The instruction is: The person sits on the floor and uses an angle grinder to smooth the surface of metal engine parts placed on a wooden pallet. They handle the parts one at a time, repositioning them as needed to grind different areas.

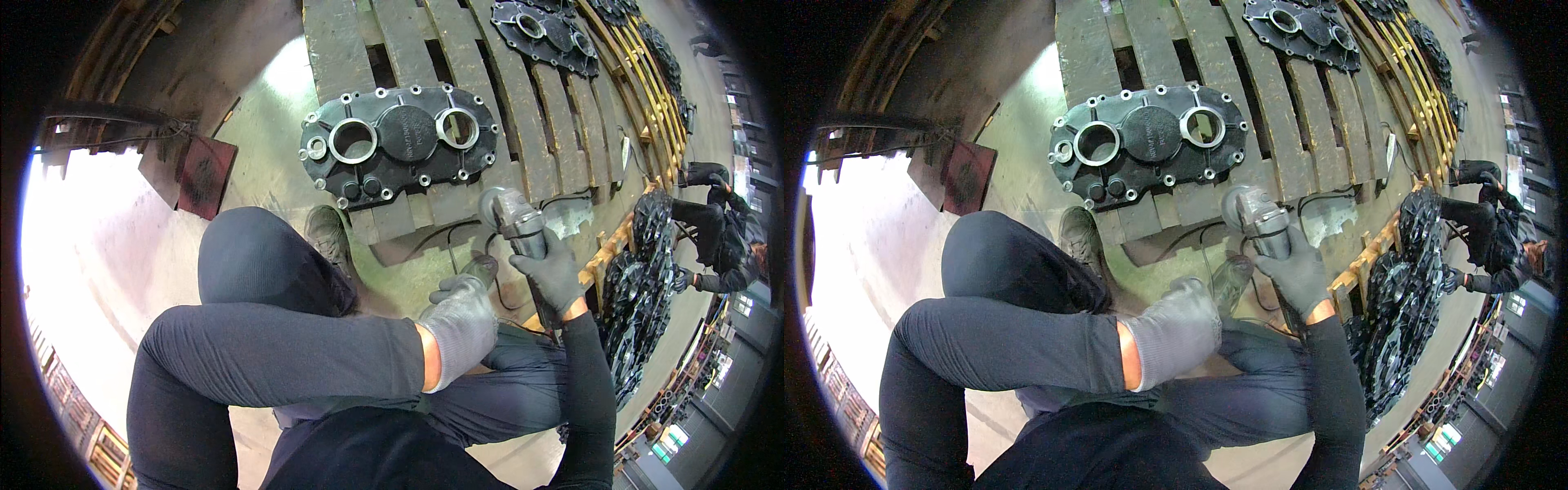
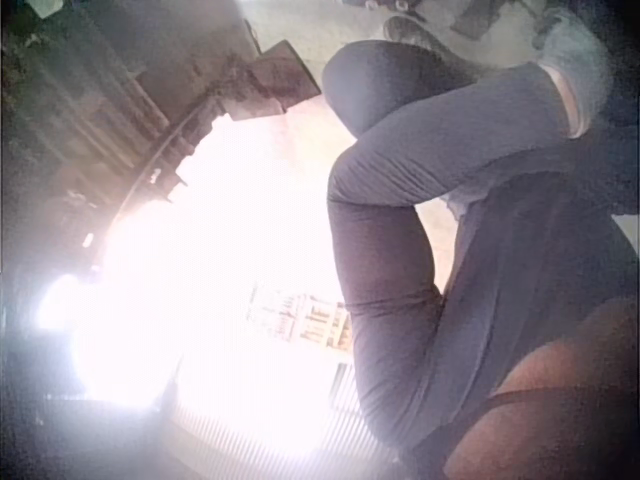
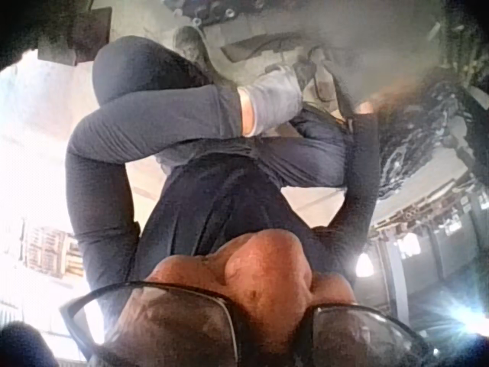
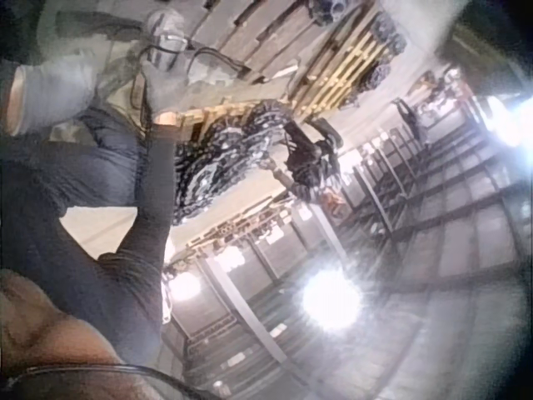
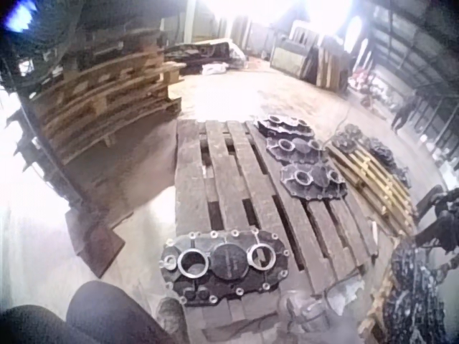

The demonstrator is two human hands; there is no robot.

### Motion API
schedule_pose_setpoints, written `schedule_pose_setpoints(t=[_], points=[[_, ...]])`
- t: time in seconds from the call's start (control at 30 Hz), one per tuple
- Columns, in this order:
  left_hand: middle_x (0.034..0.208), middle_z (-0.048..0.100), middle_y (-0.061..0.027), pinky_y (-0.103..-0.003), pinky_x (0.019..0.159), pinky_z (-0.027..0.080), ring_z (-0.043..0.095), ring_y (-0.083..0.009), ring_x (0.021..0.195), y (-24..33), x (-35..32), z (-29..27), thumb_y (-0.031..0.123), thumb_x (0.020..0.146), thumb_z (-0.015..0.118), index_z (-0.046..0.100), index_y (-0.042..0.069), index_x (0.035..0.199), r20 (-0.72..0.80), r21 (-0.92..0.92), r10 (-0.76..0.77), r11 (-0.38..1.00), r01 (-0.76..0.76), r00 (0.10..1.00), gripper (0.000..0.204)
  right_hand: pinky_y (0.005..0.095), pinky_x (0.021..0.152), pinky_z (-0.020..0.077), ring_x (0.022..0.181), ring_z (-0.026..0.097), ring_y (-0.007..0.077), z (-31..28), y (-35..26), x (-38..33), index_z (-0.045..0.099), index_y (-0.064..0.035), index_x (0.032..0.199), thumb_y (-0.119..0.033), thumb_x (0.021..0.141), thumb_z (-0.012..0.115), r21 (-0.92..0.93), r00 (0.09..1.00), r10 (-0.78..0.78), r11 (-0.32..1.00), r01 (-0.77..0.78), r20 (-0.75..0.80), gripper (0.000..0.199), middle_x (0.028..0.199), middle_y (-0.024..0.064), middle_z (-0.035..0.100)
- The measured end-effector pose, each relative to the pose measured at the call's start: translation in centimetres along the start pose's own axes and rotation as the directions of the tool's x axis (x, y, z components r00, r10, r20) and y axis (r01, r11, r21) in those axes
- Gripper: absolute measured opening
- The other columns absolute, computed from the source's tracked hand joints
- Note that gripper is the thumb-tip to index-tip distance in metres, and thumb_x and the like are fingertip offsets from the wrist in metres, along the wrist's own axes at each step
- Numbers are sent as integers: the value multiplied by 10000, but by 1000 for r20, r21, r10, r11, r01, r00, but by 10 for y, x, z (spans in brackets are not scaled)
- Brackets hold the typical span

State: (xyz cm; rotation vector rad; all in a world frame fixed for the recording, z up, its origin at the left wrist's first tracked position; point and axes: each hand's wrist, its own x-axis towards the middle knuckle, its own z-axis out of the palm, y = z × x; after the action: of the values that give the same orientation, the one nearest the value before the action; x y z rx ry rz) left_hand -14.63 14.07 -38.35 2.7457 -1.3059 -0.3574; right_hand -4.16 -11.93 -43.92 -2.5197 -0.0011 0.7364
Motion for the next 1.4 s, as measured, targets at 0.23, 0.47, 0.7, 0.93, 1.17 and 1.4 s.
schedule_pose_setpoints(t=[0.23,0.47,0.7,0.93,1.17,1.4], points=[[794,694,-66,-427,719,505,681,-278,794,-13,-1,-8,225,820,702,796,108,835,84,-129,82,989,-71,993,151,455,948,587,1084,764,417,24,-23,20,580,-32,1535,-400,777,889,-145,1000,17,989,-14,22,898,1192,275,770],[816,697,-80,-412,729,506,677,-271,802,-11,3,-14,198,831,695,800,88,863,102,-154,-20,987,36,995,156,468,915,592,1032,765,425,31,-18,42,636,-28,1455,-367,777,891,-181,997,-71,981,72,13,800,1120,265,777],[859,708,-117,-437,764,535,684,-302,859,-17,-1,-14,178,836,690,808,57,888,89,-202,9,979,9,996,177,511,939,583,1077,741,466,31,-37,49,587,-40,1473,-336,817,848,-188,996,-52,980,66,77,766,1161,283,764],[873,720,-124,-453,777,551,697,-318,854,-17,-1,-12,174,835,692,808,45,896,52,-154,-20,988,28,998,184,496,938,585,1082,752,436,35,-25,43,615,-37,1450,-356,801,874,-176,996,-71,981,78,44,768,1171,270,770],[849,712,-124,-443,769,547,696,-315,846,-16,0,-11,178,838,691,814,51,927,59,-123,-6,992,13,998,199,481,939,586,1065,758,432,35,-24,41,625,-22,1432,-371,799,874,-159,995,-91,983,95,33,765,1166,268,772],[844,718,-117,-439,759,550,707,-328,843,-13,-1,-10,188,849,684,819,75,925,43,-187,-27,982,35,999,192,466,944,585,1071,766,398,31,-33,38,666,-26,1401,-390,790,887,-183,998,-5,983,15,57,745,1172,254,779]])
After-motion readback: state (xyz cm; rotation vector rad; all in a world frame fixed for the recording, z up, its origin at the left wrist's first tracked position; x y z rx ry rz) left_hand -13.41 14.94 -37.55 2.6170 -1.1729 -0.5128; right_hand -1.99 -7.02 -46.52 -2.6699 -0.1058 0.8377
